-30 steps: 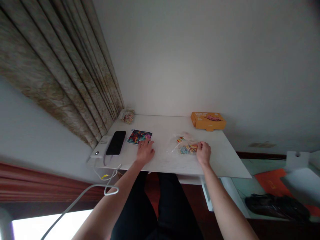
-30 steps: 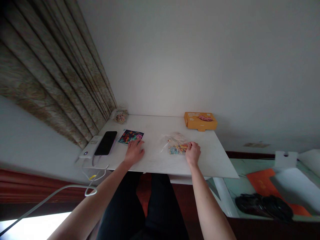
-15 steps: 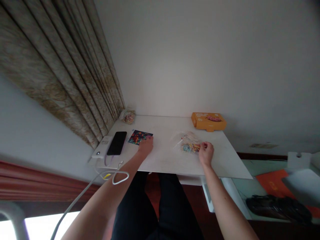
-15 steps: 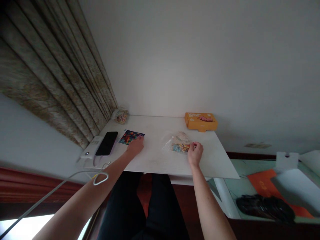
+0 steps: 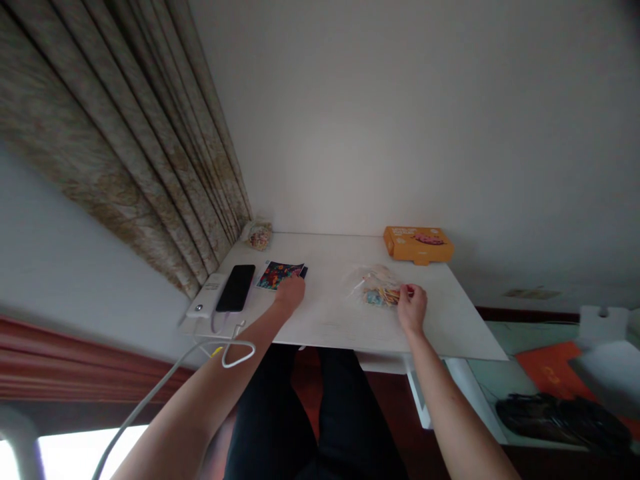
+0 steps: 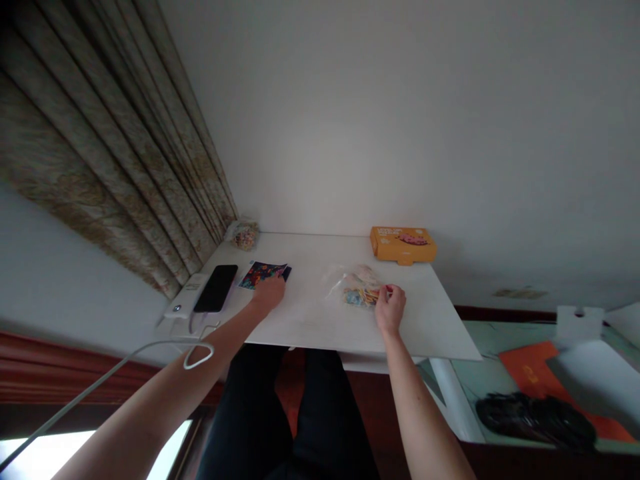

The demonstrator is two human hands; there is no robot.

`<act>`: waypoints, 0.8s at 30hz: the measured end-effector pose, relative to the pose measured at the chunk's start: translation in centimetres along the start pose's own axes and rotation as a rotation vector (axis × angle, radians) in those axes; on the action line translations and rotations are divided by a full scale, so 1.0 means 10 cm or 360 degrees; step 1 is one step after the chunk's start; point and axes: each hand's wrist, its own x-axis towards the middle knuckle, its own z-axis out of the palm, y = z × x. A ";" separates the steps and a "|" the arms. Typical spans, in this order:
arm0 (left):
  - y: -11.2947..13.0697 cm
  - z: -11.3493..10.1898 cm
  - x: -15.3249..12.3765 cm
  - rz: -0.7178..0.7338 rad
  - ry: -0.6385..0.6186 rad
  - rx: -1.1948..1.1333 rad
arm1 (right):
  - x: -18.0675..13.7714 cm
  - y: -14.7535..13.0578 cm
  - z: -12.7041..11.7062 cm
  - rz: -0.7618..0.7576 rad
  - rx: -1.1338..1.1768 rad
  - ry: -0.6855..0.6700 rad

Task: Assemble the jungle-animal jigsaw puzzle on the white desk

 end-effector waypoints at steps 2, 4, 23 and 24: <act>-0.06 -0.08 -0.02 -0.0046 0.0022 -0.0001 | 0.00 0.00 0.00 0.0010 0.0011 0.0004; -0.12 -0.17 -0.06 -0.0078 0.0069 0.0000 | -0.01 0.00 -0.01 0.0012 0.0020 0.0020; -0.16 -0.28 -0.60 -0.0691 0.0855 -0.2690 | -0.97 -1.16 -0.11 -0.0223 0.0684 -0.1017; -0.15 -0.23 -0.60 -0.0762 0.0854 -0.2800 | -1.01 -1.21 -0.06 -0.0149 0.0787 -0.1160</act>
